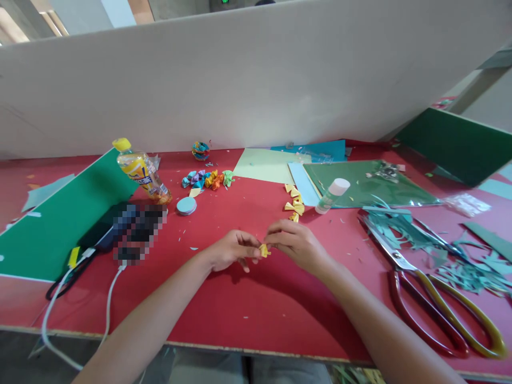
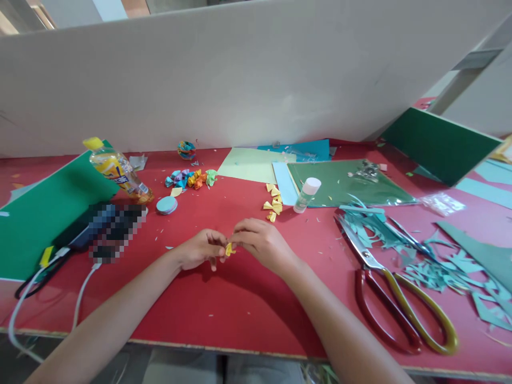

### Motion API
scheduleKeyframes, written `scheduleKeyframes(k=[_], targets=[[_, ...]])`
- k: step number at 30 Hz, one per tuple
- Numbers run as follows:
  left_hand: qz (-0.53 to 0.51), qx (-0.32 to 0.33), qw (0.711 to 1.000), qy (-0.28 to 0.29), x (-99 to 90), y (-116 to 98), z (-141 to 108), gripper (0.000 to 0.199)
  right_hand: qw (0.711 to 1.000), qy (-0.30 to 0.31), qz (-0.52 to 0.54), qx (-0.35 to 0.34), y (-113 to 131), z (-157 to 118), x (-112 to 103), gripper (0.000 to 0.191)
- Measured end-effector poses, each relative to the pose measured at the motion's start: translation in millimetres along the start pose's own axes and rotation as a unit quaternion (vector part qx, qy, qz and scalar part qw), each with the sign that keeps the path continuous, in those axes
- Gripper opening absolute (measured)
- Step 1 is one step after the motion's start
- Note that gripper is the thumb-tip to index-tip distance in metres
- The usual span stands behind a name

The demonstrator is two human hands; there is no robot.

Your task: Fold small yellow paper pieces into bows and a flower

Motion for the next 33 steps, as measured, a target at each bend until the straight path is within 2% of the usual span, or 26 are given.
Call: scheduleKeyframes(k=[2,4,8,11,15,21,26,29,33], targets=[[0.013,-0.001,1.000,-0.011,0.8,-1,0,0.026,0.999,0.020,0.026,0.028,0,1,1,0.022],[0.017,0.004,0.998,-0.056,0.7,-2,1,0.026,0.994,0.028,0.074,0.078,-1,1,2,0.022],[0.053,0.036,0.982,-0.178,-1.8,-4,3,0.028,0.972,-0.021,0.138,0.191,-5,3,8,0.019],[0.106,0.062,0.972,-0.199,-2.2,-4,4,0.031,0.961,-0.045,0.144,0.232,-8,3,15,0.017],[0.188,0.085,0.960,-0.191,0.3,-5,2,0.037,0.956,-0.062,0.150,0.244,-13,2,18,0.016],[0.307,0.150,0.918,-0.202,3.3,-8,-2,0.037,0.952,-0.080,0.157,0.250,-14,1,18,0.018],[0.398,0.198,0.871,-0.210,1.8,-12,-2,0.022,0.959,-0.098,0.135,0.230,-9,4,21,0.015],[0.394,0.196,0.873,-0.209,2.1,-11,-1,0.018,0.962,-0.103,0.113,0.224,-8,5,23,0.014],[0.327,0.159,0.903,-0.227,3.2,-8,0,0.028,0.967,-0.097,0.115,0.206,-8,6,22,0.018]])
Point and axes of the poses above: each hand's wrist, its own z-axis towards the middle knuckle, its own x-axis out of the palm, y = z × x, the point moved 2 cm from there along z, towards the middle knuckle, and after that the axes turned 13 degrees about z, right-handed, at the moved point
